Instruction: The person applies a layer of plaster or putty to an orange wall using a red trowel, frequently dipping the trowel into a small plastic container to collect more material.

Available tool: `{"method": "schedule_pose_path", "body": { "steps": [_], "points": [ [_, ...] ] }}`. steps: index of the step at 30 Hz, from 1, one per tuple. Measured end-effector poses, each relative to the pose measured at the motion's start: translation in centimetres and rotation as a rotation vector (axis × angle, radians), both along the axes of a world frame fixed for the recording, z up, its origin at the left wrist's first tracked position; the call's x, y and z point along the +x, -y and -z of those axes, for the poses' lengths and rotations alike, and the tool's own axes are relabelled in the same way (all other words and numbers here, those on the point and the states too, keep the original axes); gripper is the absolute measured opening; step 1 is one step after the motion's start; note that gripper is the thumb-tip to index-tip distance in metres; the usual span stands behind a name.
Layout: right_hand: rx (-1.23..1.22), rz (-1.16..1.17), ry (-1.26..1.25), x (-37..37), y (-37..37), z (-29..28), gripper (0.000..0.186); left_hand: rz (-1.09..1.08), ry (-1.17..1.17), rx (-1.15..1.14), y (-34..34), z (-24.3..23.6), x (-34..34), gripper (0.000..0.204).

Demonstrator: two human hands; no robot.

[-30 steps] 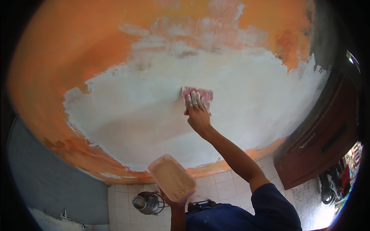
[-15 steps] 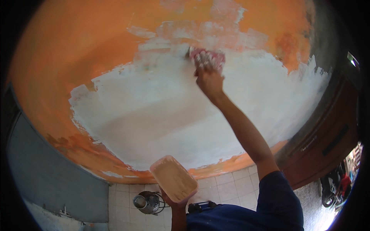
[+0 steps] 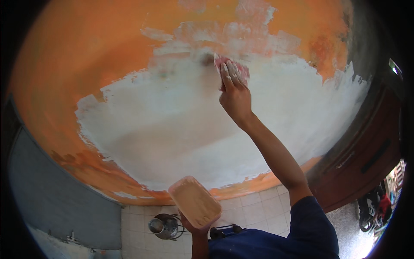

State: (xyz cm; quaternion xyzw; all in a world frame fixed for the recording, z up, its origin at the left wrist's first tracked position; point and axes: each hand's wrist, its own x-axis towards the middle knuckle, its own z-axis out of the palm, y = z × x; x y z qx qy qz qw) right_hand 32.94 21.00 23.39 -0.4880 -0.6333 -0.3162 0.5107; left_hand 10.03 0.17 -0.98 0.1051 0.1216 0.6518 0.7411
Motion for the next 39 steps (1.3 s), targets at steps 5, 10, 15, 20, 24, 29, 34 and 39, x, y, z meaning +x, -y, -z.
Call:
{"method": "schedule_pose_path", "body": {
  "steps": [5, 10, 15, 20, 24, 29, 34, 39],
  "points": [
    [0.022, 0.124, 0.143, -1.6, -4.4, 0.1, 0.057, 0.036, -0.126, 0.062, -1.2, 0.8, 0.4, 0.061],
    [-0.059, 0.280, 0.185, -2.3, -6.5, 1.1, 0.060, -0.010, -0.271, 0.137, -1.5, -0.5, 1.1, 0.064],
    [-0.126, 0.340, 0.179, -3.6, -6.6, 3.6, 0.060, -0.053, -0.269, 0.072, -2.1, -0.1, 0.8, 0.064],
    [-0.267, 0.283, 0.101, -4.7, -5.0, 9.0, 0.056, -0.085, -0.453, 0.210, -1.7, -0.2, 0.6, 0.059],
    [-0.414, 0.144, 0.042, -5.4, -1.9, 10.8, 0.056, -0.126, -0.488, 0.219, -1.2, 1.8, -0.1, 0.057],
    [-0.728, -0.051, -0.178, -4.5, 3.3, 6.5, 0.053, -0.011, -0.138, 0.110, -0.2, 2.4, -1.4, 0.071],
    [0.019, 0.039, -0.064, -1.0, 1.2, -2.6, 0.048, -0.050, -0.202, 0.092, 0.1, 3.6, -2.1, 0.065],
    [0.108, 0.159, 0.235, 0.1, -3.3, -3.1, 0.045, -0.081, -0.226, 0.185, 0.0, -0.2, -1.2, 0.061]
  ]
}}
